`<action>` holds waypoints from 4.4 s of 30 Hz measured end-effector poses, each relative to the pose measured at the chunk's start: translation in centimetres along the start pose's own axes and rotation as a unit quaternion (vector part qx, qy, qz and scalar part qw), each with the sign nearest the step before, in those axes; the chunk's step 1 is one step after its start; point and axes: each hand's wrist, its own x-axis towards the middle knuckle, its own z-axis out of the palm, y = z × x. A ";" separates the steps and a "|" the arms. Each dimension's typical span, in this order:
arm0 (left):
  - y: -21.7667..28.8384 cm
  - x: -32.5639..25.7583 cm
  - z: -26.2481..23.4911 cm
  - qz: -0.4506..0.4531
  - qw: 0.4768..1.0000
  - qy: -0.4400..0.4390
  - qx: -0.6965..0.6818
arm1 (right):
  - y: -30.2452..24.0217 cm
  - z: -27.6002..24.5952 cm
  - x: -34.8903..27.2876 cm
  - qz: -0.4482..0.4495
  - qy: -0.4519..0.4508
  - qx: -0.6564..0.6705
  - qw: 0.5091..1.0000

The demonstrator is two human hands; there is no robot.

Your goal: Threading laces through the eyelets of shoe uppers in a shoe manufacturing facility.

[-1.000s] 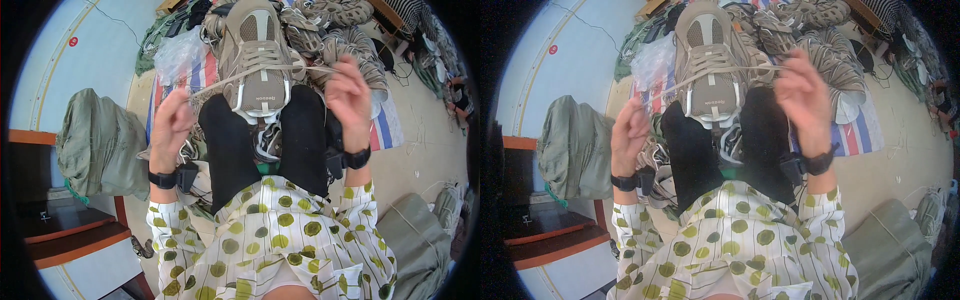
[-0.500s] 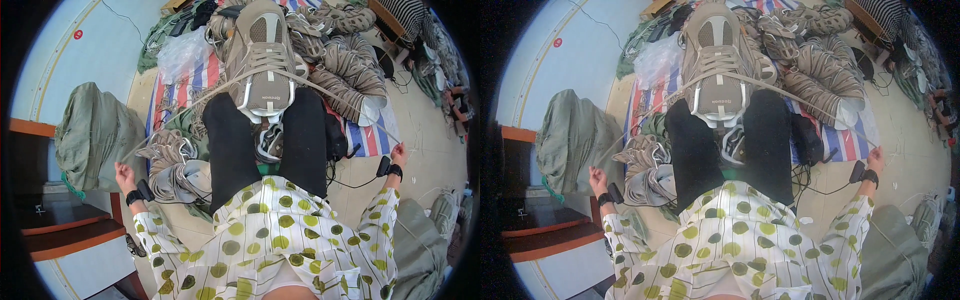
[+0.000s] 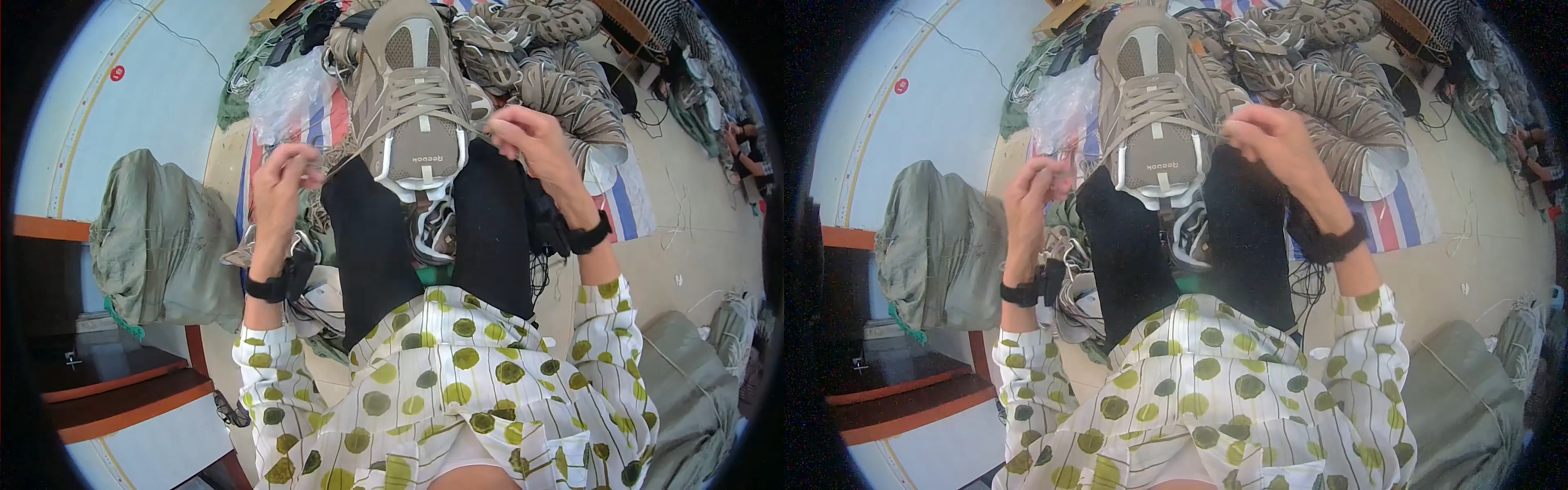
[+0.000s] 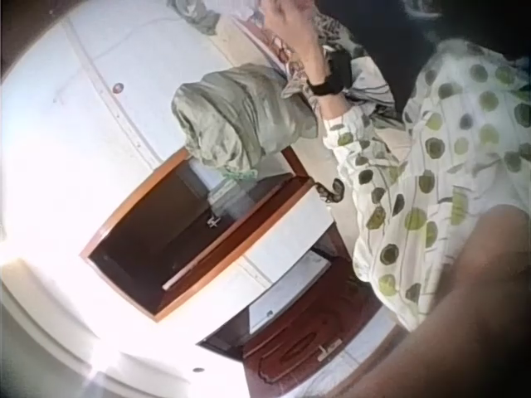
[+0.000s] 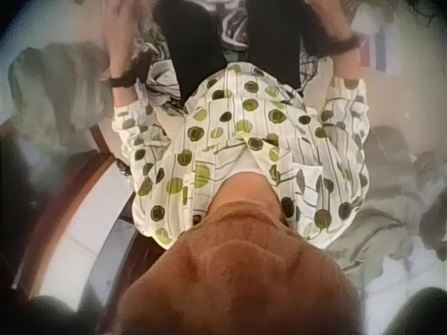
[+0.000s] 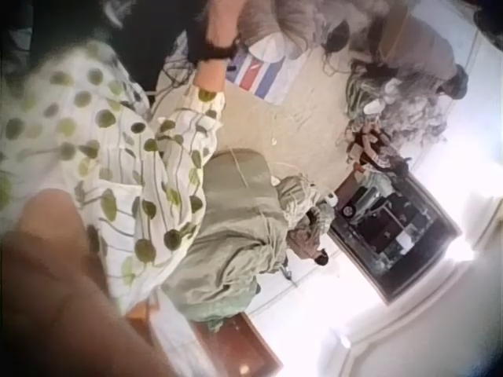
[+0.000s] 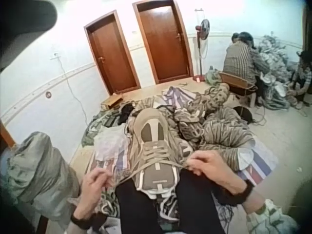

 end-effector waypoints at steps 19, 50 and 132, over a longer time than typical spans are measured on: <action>3.3 1.1 7.5 0.331 0.875 0.052 0.350 | -3.6 2.2 1.9 -0.347 -0.008 -0.529 0.774; 3.0 0.4 10.0 0.373 0.786 0.129 0.475 | 0.1 5.8 -0.2 -0.197 0.166 -0.269 0.928; 2.4 -4.0 8.4 0.344 0.856 -0.089 0.376 | -1.4 6.4 2.1 -0.358 0.025 -0.322 0.876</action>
